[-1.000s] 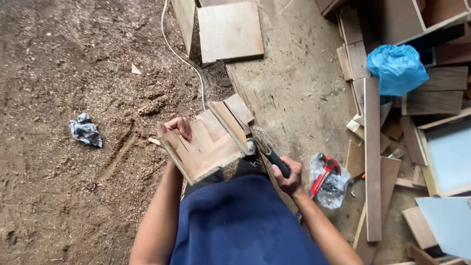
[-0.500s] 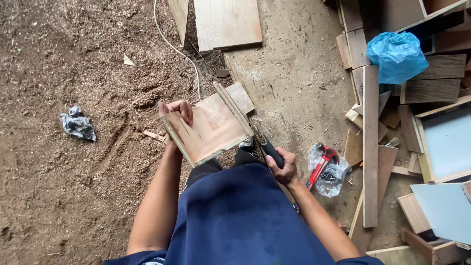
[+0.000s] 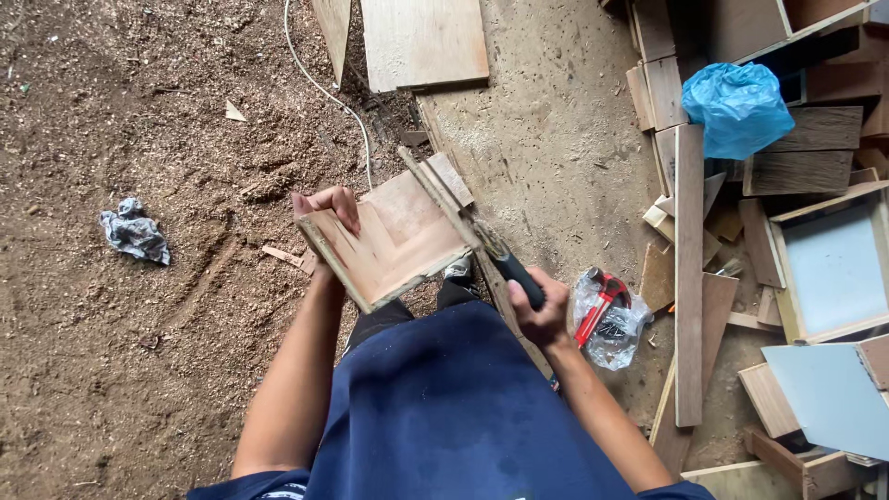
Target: The person uses a hand saw to sand the edges of a small wooden box. They hold the box with one hand and move the saw back and forth along the edges to smooth the surface.
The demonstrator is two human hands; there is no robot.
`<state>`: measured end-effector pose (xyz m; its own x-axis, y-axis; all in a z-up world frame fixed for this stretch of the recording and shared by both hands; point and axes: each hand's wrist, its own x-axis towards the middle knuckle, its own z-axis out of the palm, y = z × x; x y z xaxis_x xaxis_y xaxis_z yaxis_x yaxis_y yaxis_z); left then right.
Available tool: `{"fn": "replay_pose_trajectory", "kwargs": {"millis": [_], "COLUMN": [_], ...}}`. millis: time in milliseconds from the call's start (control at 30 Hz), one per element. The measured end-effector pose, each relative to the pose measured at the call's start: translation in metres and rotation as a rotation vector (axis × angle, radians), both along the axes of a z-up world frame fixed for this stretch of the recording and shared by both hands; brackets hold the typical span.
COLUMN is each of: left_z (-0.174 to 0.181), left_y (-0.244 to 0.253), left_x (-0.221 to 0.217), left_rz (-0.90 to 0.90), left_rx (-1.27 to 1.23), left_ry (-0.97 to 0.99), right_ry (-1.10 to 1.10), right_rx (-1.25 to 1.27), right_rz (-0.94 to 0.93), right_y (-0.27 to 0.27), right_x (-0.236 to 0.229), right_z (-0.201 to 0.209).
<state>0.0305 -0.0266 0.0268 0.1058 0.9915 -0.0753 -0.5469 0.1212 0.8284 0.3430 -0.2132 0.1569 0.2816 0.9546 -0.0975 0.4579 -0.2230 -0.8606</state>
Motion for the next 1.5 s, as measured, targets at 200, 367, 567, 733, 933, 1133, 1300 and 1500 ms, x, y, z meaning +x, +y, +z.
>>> {"fn": "replay_pose_trajectory", "kwargs": {"millis": [200, 367, 567, 733, 933, 1133, 1300, 1500], "left_z": [0.026, 0.072, 0.128, 0.139, 0.155, 0.170, 0.153, 0.136], "left_y": [-0.038, -0.072, -0.111, -0.091, 0.004, 0.004, -0.026, -0.077], "left_x": [0.041, 0.122, 0.159, 0.129, 0.120, 0.123, 0.132, 0.187], "left_rz": [0.199, 0.423, -0.095, -0.194, -0.239, -0.652, -0.269, 0.046], "left_rx": [-0.072, 0.112, 0.083, 0.461, 0.656, 0.650, 0.780, 0.596], "left_ry": [-0.147, 0.101, 0.272, 0.536, 0.636, 0.705, 0.665, 0.589], "right_ry": [0.094, 0.061, 0.369, 0.407, 0.564, 0.480, 0.504, 0.222], "right_rx": [0.195, 0.265, 0.308, 0.400, 0.301, 0.367, 0.377, 0.464], "right_rz": [-0.135, -0.181, -0.473, -0.418, -0.485, -0.455, -0.476, -0.438], "right_y": [-0.023, -0.028, -0.025, -0.032, -0.024, -0.009, 0.000, -0.002], "right_x": [0.012, 0.004, 0.014, 0.028, 0.014, 0.012, 0.012, 0.016], "right_z": [0.001, -0.007, -0.023, -0.019, 0.000, 0.016, 0.030, 0.042]}}
